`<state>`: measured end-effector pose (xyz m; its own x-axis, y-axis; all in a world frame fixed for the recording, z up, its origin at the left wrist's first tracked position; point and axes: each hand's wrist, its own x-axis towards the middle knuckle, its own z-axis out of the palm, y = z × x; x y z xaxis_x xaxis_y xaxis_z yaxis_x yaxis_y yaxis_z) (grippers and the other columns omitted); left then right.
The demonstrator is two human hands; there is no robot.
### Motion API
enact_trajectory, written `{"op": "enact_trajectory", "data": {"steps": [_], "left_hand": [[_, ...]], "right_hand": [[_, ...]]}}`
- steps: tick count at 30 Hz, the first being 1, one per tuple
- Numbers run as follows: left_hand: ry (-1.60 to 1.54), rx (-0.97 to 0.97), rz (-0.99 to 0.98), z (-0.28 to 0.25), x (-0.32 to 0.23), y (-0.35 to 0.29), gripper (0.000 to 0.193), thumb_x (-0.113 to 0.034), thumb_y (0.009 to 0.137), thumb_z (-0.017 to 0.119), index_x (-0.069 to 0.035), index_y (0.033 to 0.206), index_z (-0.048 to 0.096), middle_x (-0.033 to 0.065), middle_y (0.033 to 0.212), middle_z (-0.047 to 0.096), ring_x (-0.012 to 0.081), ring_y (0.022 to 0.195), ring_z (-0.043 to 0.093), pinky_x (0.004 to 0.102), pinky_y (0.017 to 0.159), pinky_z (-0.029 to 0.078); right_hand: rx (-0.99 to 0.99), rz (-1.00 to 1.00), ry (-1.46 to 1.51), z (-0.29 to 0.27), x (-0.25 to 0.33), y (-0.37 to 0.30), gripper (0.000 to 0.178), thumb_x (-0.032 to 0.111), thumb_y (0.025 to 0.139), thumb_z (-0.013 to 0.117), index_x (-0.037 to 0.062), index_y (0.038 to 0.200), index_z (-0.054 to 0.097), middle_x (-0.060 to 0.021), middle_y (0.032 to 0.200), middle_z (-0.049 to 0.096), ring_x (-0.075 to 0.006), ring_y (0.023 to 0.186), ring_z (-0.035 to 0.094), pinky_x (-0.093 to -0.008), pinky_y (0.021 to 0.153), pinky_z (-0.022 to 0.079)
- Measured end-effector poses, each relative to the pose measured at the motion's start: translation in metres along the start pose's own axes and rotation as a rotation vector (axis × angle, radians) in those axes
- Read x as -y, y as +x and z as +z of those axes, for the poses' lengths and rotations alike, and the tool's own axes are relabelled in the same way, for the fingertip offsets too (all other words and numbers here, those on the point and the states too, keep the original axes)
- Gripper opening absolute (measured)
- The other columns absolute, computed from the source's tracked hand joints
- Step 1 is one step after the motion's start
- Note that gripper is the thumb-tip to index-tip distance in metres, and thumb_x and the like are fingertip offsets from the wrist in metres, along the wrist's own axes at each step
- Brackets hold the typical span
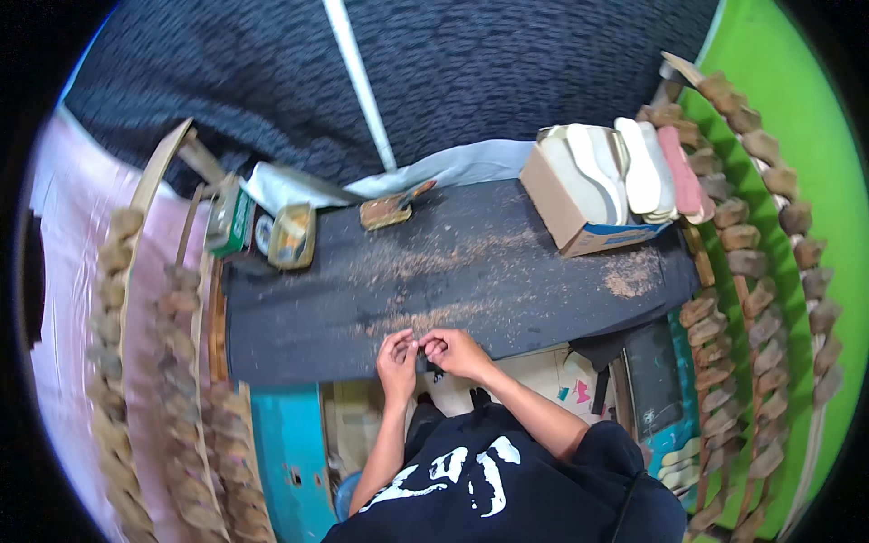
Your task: The recorder is applying glue to several shoe soles using a brush in a manufacturing setting.
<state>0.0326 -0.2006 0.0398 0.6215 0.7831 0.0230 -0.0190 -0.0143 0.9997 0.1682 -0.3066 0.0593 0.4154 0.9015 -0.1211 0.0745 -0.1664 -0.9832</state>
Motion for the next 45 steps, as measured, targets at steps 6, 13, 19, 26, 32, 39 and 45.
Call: {"op": "enact_trajectory", "data": {"steps": [6, 13, 19, 26, 32, 39, 45], "left_hand": [[0.023, 0.229, -0.068, 0.007, 0.001, 0.054, 0.019, 0.003, 0.095, 0.072, 0.002, 0.114, 0.069, 0.0054, 0.108, 0.068, 0.0107, 0.097, 0.066, 0.0253, 0.086, 0.055], [0.068, 0.578, -0.076, 0.032, -0.017, 0.121, 0.020, 0.002, 0.093, 0.077, 0.003, 0.112, 0.071, 0.0045, 0.095, 0.073, 0.0073, 0.086, 0.066, 0.0221, 0.078, 0.055], [0.288, 0.765, 0.213, 0.088, -0.053, 0.154, 0.008, -0.003, 0.091, 0.078, 0.002, 0.097, 0.075, 0.0065, 0.092, 0.074, 0.0136, 0.083, 0.069, 0.0277, 0.077, 0.057], [0.268, 0.704, 0.470, 0.190, -0.065, 0.182, 0.010, -0.006, 0.090, 0.078, 0.000, 0.098, 0.076, 0.0127, 0.107, 0.072, 0.0271, 0.098, 0.070, 0.0364, 0.088, 0.055], [0.348, 0.513, 0.635, 0.282, -0.099, 0.223, 0.019, -0.008, 0.089, 0.077, -0.003, 0.107, 0.074, 0.0154, 0.121, 0.065, 0.0340, 0.116, 0.065, 0.0432, 0.101, 0.051], [0.582, 0.429, 0.641, 0.352, -0.119, 0.289, 0.053, -0.010, 0.092, 0.072, -0.005, 0.143, 0.058, 0.0225, 0.150, 0.053, 0.0422, 0.139, 0.051, 0.0478, 0.117, 0.041], [0.697, 0.464, 0.592, 0.365, -0.117, 0.315, 0.063, -0.004, 0.088, 0.075, -0.005, 0.147, 0.054, 0.0208, 0.141, 0.060, 0.0380, 0.134, 0.057, 0.0451, 0.114, 0.044]], "right_hand": [[-0.333, 0.049, 0.012, -0.021, 0.019, 0.019, 0.019, -0.003, 0.087, 0.072, -0.0013, 0.106, 0.074, -0.0031, 0.084, 0.072, -0.0091, 0.079, 0.067, -0.0263, 0.075, 0.055], [-0.716, 0.126, 0.019, -0.040, 0.036, 0.009, 0.018, 0.007, 0.088, 0.078, 0.0008, 0.105, 0.075, -0.0025, 0.085, 0.072, -0.0094, 0.078, 0.066, -0.0273, 0.073, 0.054], [-0.911, 0.183, 0.123, -0.073, 0.011, -0.020, 0.018, 0.008, 0.090, 0.079, 0.0018, 0.106, 0.075, -0.0030, 0.088, 0.074, -0.0080, 0.079, 0.066, -0.0261, 0.073, 0.054], [-0.984, 0.157, 0.059, -0.164, 0.027, -0.039, 0.013, 0.004, 0.090, 0.076, -0.0007, 0.102, 0.074, -0.0059, 0.089, 0.073, -0.0098, 0.077, 0.066, -0.0259, 0.072, 0.053], [-1.031, -0.046, -0.360, -0.247, 0.062, -0.033, 0.021, -0.001, 0.087, 0.071, -0.0016, 0.108, 0.070, -0.0138, 0.097, 0.071, -0.0280, 0.088, 0.069, -0.0351, 0.080, 0.055], [-1.017, -0.303, -0.702, -0.314, 0.076, -0.010, 0.041, -0.008, 0.090, 0.060, -0.0047, 0.131, 0.060, -0.0239, 0.126, 0.062, -0.0430, 0.114, 0.063, -0.0482, 0.098, 0.052], [-0.893, -0.195, -0.697, -0.323, 0.076, -0.003, 0.049, -0.009, 0.089, 0.059, -0.0046, 0.139, 0.055, -0.0265, 0.134, 0.056, -0.0454, 0.122, 0.057, -0.0489, 0.103, 0.050]]}}
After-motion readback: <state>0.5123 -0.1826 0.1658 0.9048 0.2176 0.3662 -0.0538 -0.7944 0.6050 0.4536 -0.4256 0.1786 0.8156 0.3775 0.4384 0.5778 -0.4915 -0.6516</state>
